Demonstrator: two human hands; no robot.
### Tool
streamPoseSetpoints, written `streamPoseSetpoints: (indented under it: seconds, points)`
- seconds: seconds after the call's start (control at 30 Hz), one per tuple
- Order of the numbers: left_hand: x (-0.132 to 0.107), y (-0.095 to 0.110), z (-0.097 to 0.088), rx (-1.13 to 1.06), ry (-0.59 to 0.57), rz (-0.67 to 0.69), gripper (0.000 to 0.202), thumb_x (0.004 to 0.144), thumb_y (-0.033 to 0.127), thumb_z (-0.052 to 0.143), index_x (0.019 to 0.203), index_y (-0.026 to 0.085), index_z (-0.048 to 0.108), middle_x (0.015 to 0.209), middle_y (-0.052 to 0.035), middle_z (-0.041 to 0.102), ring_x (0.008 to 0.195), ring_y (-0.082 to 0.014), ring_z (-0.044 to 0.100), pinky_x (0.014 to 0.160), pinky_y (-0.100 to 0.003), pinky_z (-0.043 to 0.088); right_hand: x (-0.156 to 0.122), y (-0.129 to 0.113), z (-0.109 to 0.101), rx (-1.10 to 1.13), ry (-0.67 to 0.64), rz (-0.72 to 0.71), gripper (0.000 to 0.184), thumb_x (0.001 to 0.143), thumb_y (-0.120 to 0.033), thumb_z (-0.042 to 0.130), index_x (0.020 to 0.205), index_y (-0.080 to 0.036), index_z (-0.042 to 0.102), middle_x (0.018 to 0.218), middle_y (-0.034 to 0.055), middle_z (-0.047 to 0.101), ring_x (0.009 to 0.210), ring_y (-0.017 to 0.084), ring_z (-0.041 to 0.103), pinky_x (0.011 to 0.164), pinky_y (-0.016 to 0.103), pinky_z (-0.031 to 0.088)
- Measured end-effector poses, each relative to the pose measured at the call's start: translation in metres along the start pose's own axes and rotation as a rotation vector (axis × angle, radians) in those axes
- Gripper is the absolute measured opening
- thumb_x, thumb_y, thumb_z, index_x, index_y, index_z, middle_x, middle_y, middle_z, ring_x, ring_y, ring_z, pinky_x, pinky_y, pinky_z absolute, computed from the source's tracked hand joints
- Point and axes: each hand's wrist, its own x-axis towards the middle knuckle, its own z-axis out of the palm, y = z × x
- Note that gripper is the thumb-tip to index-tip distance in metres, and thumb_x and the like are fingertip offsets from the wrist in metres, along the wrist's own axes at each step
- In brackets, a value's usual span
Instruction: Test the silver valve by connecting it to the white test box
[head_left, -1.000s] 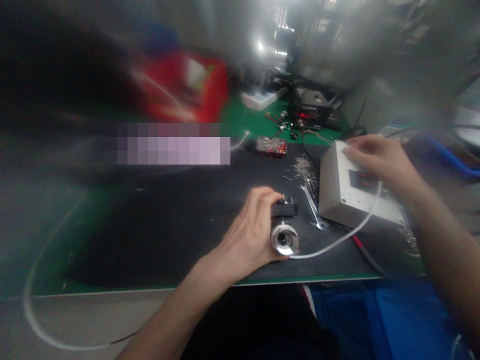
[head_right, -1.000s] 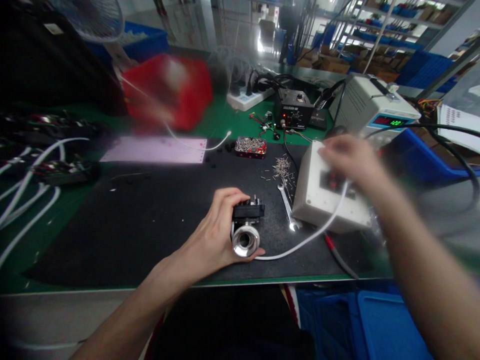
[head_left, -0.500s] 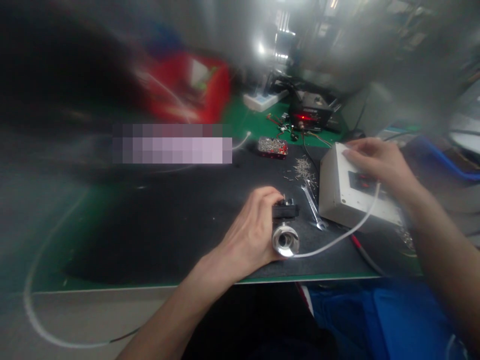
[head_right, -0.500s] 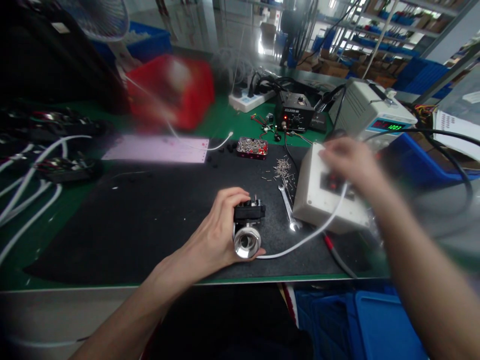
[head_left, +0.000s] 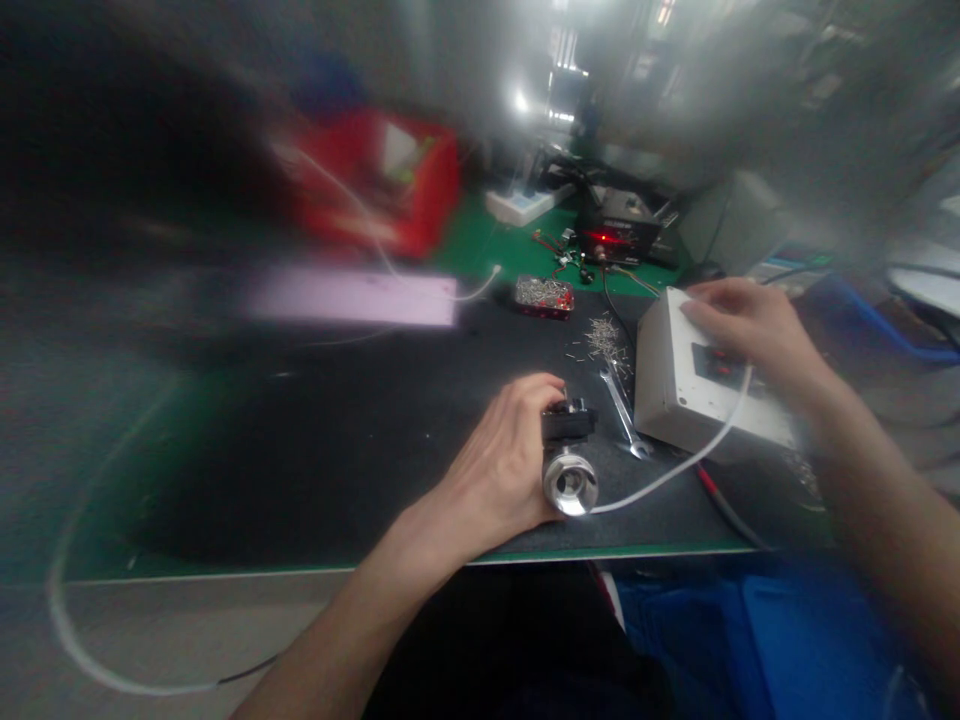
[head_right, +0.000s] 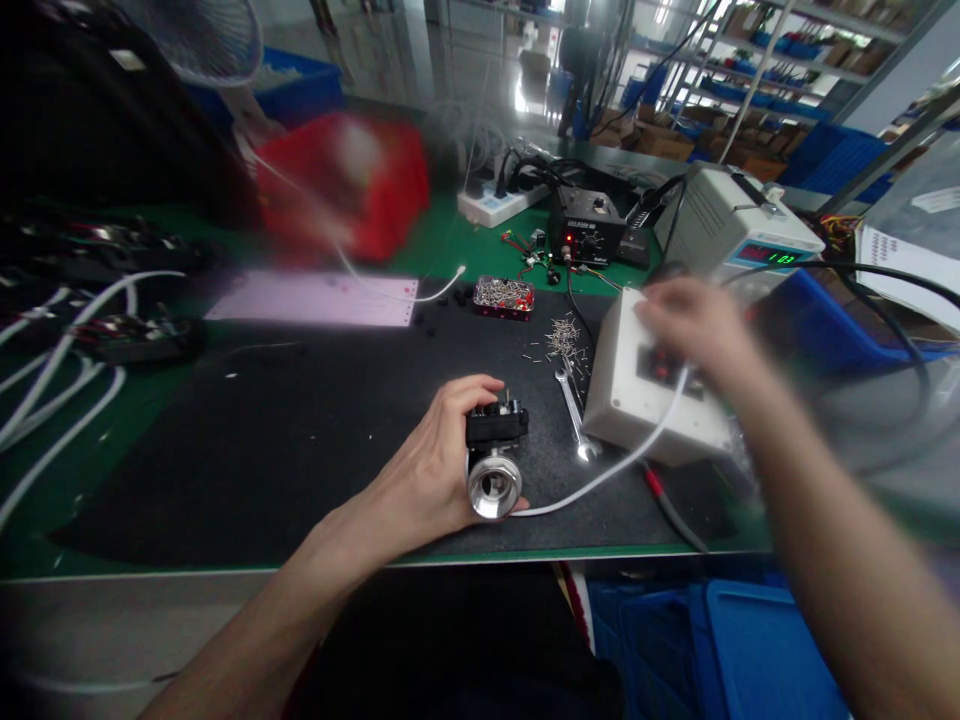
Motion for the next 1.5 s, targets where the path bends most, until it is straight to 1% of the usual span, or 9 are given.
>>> streamPoseSetpoints:
  seconds: [0.2, 0.33, 0.47, 0.7, 0.83, 0.97, 1.07, 1.27, 1.5]
  points:
    - [-0.0005, 0.0006, 0.0005, -0.009, 0.003, -0.016, 0.092, 0.074, 0.029, 0.091, 0.141, 0.016, 0.031, 0.148, -0.0181, 0.041, 0.142, -0.0286, 0.041, 0.121, -0.041, 0.038, -0.0002, -0.0019, 0.0001, -0.003, 0.013, 0.005, 0.040, 0.092, -0.053, 0.074, 0.115, -0.021, 0.074, 0.096, 0.0074, 0.074, 0.068, 0.019, 0.066, 0.050, 0.027, 0.047]
    - [-0.0010, 0.0008, 0.0003, -0.018, 0.000, -0.028, 0.091, 0.074, 0.029, 0.091, 0.141, 0.016, 0.031, 0.146, -0.0174, 0.043, 0.140, -0.0279, 0.043, 0.120, -0.040, 0.039, 0.0001, -0.0010, 0.0004, 0.003, 0.023, -0.009, 0.038, 0.092, -0.052, 0.075, 0.113, -0.021, 0.075, 0.097, 0.0074, 0.074, 0.069, 0.018, 0.066, 0.053, 0.026, 0.047]
    - [-0.0011, 0.0002, 0.0005, -0.022, -0.009, -0.033, 0.095, 0.071, 0.031, 0.093, 0.141, 0.017, 0.030, 0.146, -0.0168, 0.043, 0.139, -0.0281, 0.044, 0.120, -0.041, 0.040, -0.0010, -0.0015, 0.0001, 0.016, 0.014, -0.001, 0.037, 0.092, -0.052, 0.075, 0.113, -0.021, 0.075, 0.097, 0.0070, 0.075, 0.071, 0.018, 0.067, 0.056, 0.027, 0.047]
    - [-0.0003, -0.0012, 0.0009, -0.027, -0.013, -0.039, 0.100, 0.069, 0.032, 0.095, 0.142, 0.017, 0.029, 0.146, -0.0171, 0.041, 0.140, -0.0283, 0.043, 0.121, -0.040, 0.039, -0.0009, -0.0030, 0.0002, 0.013, 0.031, -0.022, 0.036, 0.091, -0.048, 0.076, 0.113, -0.019, 0.075, 0.100, 0.0096, 0.075, 0.076, 0.020, 0.068, 0.063, 0.030, 0.048]
    - [-0.0003, -0.0011, 0.0008, -0.031, -0.024, -0.048, 0.104, 0.066, 0.029, 0.097, 0.142, 0.018, 0.028, 0.146, -0.0171, 0.041, 0.139, -0.0288, 0.044, 0.120, -0.040, 0.040, 0.0004, -0.0007, 0.0005, 0.011, 0.028, -0.021, 0.035, 0.092, -0.049, 0.074, 0.113, -0.021, 0.075, 0.098, 0.0084, 0.075, 0.073, 0.021, 0.066, 0.057, 0.029, 0.046]
    - [-0.0006, -0.0008, 0.0003, -0.035, -0.022, -0.050, 0.102, 0.068, 0.031, 0.096, 0.143, 0.018, 0.028, 0.146, -0.0174, 0.041, 0.139, -0.0293, 0.045, 0.120, -0.041, 0.041, 0.0030, 0.0011, 0.0011, 0.022, 0.035, -0.011, 0.041, 0.087, -0.052, 0.077, 0.112, -0.019, 0.076, 0.094, 0.0090, 0.074, 0.070, 0.022, 0.066, 0.053, 0.028, 0.046]
    - [-0.0007, -0.0001, -0.0003, -0.036, -0.020, -0.056, 0.099, 0.070, 0.031, 0.095, 0.143, 0.018, 0.029, 0.146, -0.0170, 0.041, 0.139, -0.0280, 0.045, 0.120, -0.040, 0.041, 0.0034, -0.0004, 0.0014, 0.040, 0.027, 0.008, 0.044, 0.086, -0.054, 0.077, 0.111, -0.019, 0.076, 0.092, 0.0095, 0.073, 0.069, 0.022, 0.067, 0.051, 0.028, 0.047]
    - [-0.0009, -0.0001, -0.0004, -0.040, -0.029, -0.061, 0.098, 0.072, 0.031, 0.094, 0.143, 0.018, 0.029, 0.147, -0.0163, 0.040, 0.140, -0.0272, 0.043, 0.121, -0.040, 0.039, 0.0013, -0.0047, 0.0007, 0.025, 0.041, -0.032, 0.040, 0.087, -0.049, 0.077, 0.111, -0.018, 0.077, 0.096, 0.0100, 0.074, 0.079, 0.023, 0.068, 0.057, 0.029, 0.048]
    - [-0.0018, -0.0012, -0.0004, -0.041, -0.036, -0.073, 0.100, 0.071, 0.036, 0.095, 0.144, 0.019, 0.028, 0.148, -0.0162, 0.040, 0.140, -0.0274, 0.044, 0.119, -0.041, 0.042, 0.0026, -0.0036, 0.0014, 0.001, 0.056, -0.050, 0.037, 0.087, -0.049, 0.075, 0.107, -0.018, 0.077, 0.100, 0.0079, 0.074, 0.083, 0.023, 0.068, 0.065, 0.031, 0.050]
